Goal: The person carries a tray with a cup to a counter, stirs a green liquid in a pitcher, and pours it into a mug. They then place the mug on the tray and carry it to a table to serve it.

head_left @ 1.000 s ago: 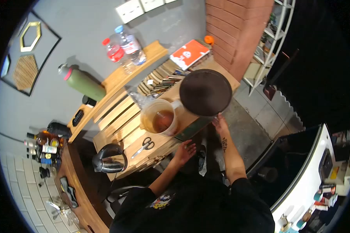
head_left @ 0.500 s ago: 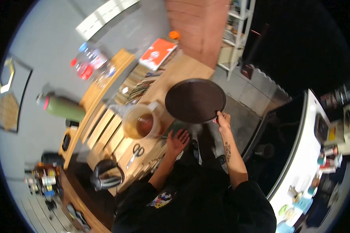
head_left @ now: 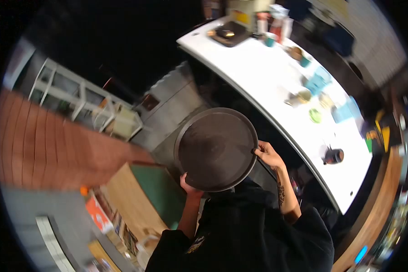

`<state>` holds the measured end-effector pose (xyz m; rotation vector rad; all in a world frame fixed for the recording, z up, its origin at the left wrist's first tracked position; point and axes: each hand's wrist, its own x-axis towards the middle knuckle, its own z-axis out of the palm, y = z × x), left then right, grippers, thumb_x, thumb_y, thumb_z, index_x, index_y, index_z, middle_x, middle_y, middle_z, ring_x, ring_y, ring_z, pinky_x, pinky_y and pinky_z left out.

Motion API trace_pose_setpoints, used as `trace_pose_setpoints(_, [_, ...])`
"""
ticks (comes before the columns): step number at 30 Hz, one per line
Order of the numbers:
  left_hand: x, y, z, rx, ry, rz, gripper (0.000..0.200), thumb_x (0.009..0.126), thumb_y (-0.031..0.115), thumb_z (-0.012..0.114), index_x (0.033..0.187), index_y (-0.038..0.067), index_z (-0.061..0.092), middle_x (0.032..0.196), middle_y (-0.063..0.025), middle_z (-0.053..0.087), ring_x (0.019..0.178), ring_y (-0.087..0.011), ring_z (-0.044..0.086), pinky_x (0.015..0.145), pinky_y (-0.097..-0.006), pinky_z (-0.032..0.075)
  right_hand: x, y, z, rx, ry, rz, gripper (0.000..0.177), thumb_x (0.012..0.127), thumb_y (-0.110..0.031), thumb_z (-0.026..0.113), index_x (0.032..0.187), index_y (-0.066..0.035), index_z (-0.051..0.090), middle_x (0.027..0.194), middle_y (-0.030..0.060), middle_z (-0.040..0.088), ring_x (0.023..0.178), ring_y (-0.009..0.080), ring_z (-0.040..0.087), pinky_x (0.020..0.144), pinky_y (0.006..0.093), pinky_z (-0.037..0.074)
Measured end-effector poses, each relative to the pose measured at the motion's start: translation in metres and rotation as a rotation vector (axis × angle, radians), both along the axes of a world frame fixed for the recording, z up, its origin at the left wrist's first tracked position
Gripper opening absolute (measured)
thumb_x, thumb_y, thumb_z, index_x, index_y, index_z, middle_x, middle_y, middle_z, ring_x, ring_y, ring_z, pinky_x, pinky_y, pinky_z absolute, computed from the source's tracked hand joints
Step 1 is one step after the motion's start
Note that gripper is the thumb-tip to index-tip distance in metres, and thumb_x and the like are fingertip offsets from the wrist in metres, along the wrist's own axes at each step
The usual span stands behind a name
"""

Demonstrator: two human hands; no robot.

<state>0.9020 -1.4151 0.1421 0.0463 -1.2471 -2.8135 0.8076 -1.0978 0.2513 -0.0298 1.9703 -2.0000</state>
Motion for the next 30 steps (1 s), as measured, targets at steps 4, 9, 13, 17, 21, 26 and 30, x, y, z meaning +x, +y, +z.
trace_pose_setpoints(4, [-0.067, 0.041, 0.009, 0.421, -0.455, -0.157, 0.046, 0.083, 0.043, 0.047, 0.113, 0.009, 0.059, 0.121, -0.0066, 0.057, 0.11, -0.0294, 0.053, 0.091, -0.044, 0.046, 0.008, 0.067, 0.02, 0.252, 0.036, -0.205, 0.034, 0.091, -0.02, 0.063, 0.115, 0.004, 0.059, 0.088, 0.0064, 0.066, 0.074, 0.0107, 0.056, 0.071, 0.0279, 0.047])
trace_pose_setpoints(9, [-0.106, 0.042, -0.045, -0.471, -0.166, -0.025, 0.051, 0.081, 0.051, 0.048, 0.108, 0.01, 0.058, 0.111, -0.0043, 0.057, 0.1, -0.0212, 0.051, 0.086, -0.0393, 0.043, -0.017, 0.103, 0.03, -0.02, 0.053, -0.671, 0.039, 0.095, -0.02, 0.059, 0.126, 0.003, 0.052, 0.1, 0.0119, 0.066, 0.092, 0.0176, 0.064, 0.081, 0.0302, 0.05])
trace_pose_setpoints(13, [-0.131, 0.055, 0.011, -0.013, -0.351, -0.208, 0.065, 0.074, 0.048, 0.049, 0.121, 0.003, 0.052, 0.12, -0.0108, 0.055, 0.106, -0.0302, 0.053, 0.088, -0.0425, 0.046, -0.055, 0.109, 0.014, -0.061, 0.165, -0.621, 0.052, 0.095, -0.02, 0.059, 0.138, 0.003, 0.04, 0.111, 0.0173, 0.063, 0.092, 0.0188, 0.065, 0.08, 0.0308, 0.051])
trace_pose_setpoints(17, [-0.139, 0.065, 0.021, -0.165, -0.355, -0.018, 0.063, 0.076, 0.046, 0.047, 0.12, 0.0, 0.052, 0.119, -0.0125, 0.055, 0.107, -0.0305, 0.054, 0.09, -0.0407, 0.045, -0.091, 0.107, 0.004, -0.12, 0.139, -0.563, 0.065, 0.095, -0.022, 0.06, 0.144, 0.005, 0.027, 0.117, 0.0173, 0.059, 0.091, 0.0191, 0.065, 0.078, 0.03, 0.052])
trace_pose_setpoints(21, [-0.137, 0.08, 0.039, -0.186, -0.383, 0.057, 0.061, 0.078, 0.043, 0.046, 0.12, 0.0, 0.052, 0.119, -0.0128, 0.055, 0.107, -0.0299, 0.054, 0.091, -0.0398, 0.045, -0.117, 0.112, -0.004, -0.215, 0.178, -0.597, 0.056, 0.095, -0.02, 0.059, 0.137, 0.01, 0.034, 0.109, 0.0175, 0.062, 0.086, 0.0193, 0.065, 0.076, 0.0295, 0.053])
trace_pose_setpoints(26, [-0.131, 0.098, 0.049, -0.193, -0.414, 0.109, 0.059, 0.079, 0.041, 0.045, 0.119, -0.001, 0.052, 0.119, -0.0132, 0.056, 0.106, -0.0293, 0.054, 0.091, -0.0388, 0.045, -0.124, 0.113, -0.008, -0.261, 0.13, -0.667, 0.035, 0.097, -0.015, 0.055, 0.118, 0.012, 0.05, 0.102, 0.0159, 0.062, 0.081, 0.019, 0.065, 0.073, 0.0284, 0.053])
trace_pose_setpoints(30, [-0.127, 0.102, 0.038, -0.123, -0.398, 0.249, 0.022, 0.087, 0.026, 0.042, 0.094, 0.007, 0.05, 0.091, -0.006, 0.052, 0.086, -0.0227, 0.055, 0.08, -0.0378, 0.048, -0.12, 0.116, -0.01, -0.039, 0.22, -0.936, 0.023, 0.097, -0.012, 0.051, 0.089, 0.008, 0.06, 0.073, 0.0109, 0.063, 0.062, 0.013, 0.058, 0.058, 0.0281, 0.049])
